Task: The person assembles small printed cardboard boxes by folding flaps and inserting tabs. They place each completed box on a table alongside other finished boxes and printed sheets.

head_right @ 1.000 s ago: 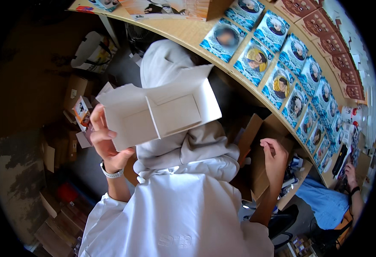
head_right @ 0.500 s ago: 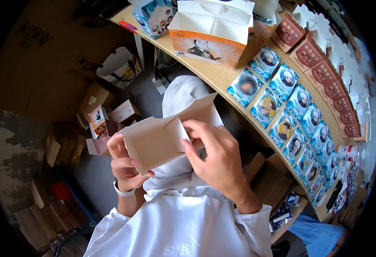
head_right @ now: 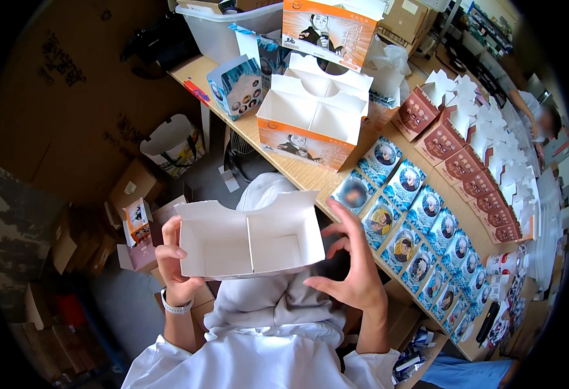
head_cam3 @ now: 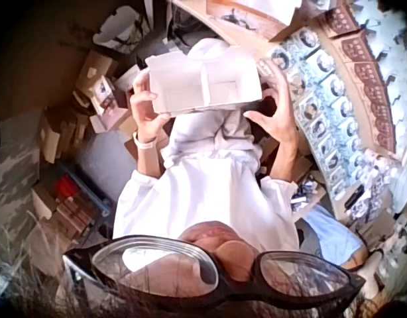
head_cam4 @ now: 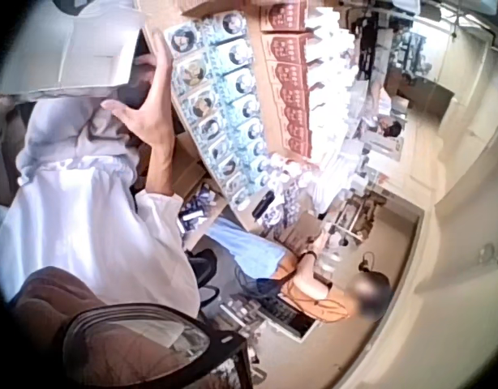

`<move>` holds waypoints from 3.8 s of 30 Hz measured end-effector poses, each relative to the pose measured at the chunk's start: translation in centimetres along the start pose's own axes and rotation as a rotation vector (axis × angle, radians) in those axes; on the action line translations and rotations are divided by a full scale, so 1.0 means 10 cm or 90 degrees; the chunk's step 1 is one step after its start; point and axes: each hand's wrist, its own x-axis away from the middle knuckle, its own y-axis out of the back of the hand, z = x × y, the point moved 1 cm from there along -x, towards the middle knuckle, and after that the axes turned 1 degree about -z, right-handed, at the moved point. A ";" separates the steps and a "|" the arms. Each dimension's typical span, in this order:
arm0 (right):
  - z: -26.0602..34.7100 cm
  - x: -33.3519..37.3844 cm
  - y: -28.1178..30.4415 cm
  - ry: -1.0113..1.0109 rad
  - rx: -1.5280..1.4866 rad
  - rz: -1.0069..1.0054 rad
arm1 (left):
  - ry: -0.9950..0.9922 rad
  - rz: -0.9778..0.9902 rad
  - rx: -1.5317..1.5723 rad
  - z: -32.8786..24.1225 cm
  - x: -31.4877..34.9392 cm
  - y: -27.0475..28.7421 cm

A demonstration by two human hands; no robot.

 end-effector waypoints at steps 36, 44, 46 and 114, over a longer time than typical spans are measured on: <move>0.13 0.12 0.65 -0.146 0.000 -0.272 | 0.223 0.162 -0.010 0.56 -1.06 -0.21; -0.08 0.58 2.47 -0.163 0.217 -0.512 | 0.232 0.189 0.005 0.60 -1.00 -0.40; -0.19 0.65 2.77 -0.171 0.386 -0.550 | 0.235 0.200 0.015 0.60 -1.02 -0.45; -0.10 0.86 2.45 -0.120 0.643 -0.711 | 0.097 -0.067 -0.283 1.07 -1.17 -0.41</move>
